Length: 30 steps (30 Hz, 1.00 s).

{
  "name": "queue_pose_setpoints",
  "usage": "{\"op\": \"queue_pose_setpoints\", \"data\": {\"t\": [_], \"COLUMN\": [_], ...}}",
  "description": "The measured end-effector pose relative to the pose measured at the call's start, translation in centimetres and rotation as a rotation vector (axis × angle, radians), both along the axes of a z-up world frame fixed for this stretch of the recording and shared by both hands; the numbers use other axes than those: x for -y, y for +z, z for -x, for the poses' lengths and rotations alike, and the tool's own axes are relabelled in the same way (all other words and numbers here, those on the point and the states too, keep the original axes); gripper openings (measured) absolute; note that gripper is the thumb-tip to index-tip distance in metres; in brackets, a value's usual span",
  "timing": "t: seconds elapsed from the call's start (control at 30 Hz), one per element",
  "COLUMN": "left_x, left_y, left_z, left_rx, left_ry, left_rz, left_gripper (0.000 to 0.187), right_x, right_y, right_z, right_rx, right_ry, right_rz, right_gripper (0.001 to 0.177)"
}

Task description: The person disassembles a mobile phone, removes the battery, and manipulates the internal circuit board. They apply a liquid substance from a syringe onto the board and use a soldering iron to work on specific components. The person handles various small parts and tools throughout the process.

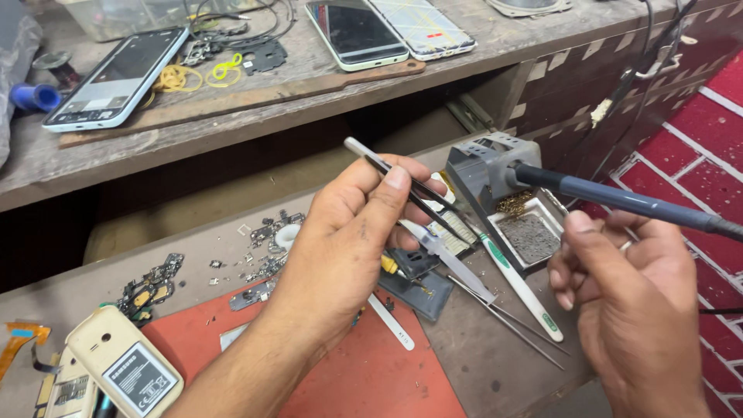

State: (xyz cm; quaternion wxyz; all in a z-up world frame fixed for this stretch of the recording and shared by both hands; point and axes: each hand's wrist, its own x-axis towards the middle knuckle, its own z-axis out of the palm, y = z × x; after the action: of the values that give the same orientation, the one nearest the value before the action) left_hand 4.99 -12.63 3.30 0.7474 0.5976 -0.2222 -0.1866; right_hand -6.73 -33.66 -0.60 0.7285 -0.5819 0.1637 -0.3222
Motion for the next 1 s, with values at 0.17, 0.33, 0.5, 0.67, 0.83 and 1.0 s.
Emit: {"op": "queue_pose_setpoints", "data": {"t": [0.17, 0.33, 0.5, 0.67, 0.83, 1.0], "left_x": [2.0, 4.2, 6.7, 8.9, 10.5, 10.5], "left_y": [0.3, 0.9, 0.9, 0.8, 0.7, 1.3], "left_z": [-1.2, -2.0, -3.4, -6.1, -7.2, -7.2], "left_rx": [0.200, 0.491, 0.881, 0.974, 1.020, 0.962], "left_ry": [0.047, 0.042, 0.141, 0.102, 0.025, -0.053], "left_rz": [-0.068, -0.110, -0.230, -0.465, -0.677, -0.824], "left_gripper": [0.024, 0.021, 0.017, 0.020, 0.026, 0.020], "right_x": [0.1, 0.5, 1.3, 5.9, 8.7, 8.4], "right_y": [1.7, 2.5, 2.4, -1.0, -3.8, -2.9], "right_z": [-1.9, -2.1, 0.4, 2.3, 3.3, 1.7], "right_rx": [-0.103, -0.082, 0.075, 0.095, 0.069, -0.079], "right_ry": [-0.109, -0.171, -0.145, 0.046, 0.136, 0.064], "right_rz": [0.559, 0.757, 0.396, -0.101, -0.292, -0.279], "right_gripper": [0.029, 0.020, 0.011, 0.009, 0.034, 0.040]}}
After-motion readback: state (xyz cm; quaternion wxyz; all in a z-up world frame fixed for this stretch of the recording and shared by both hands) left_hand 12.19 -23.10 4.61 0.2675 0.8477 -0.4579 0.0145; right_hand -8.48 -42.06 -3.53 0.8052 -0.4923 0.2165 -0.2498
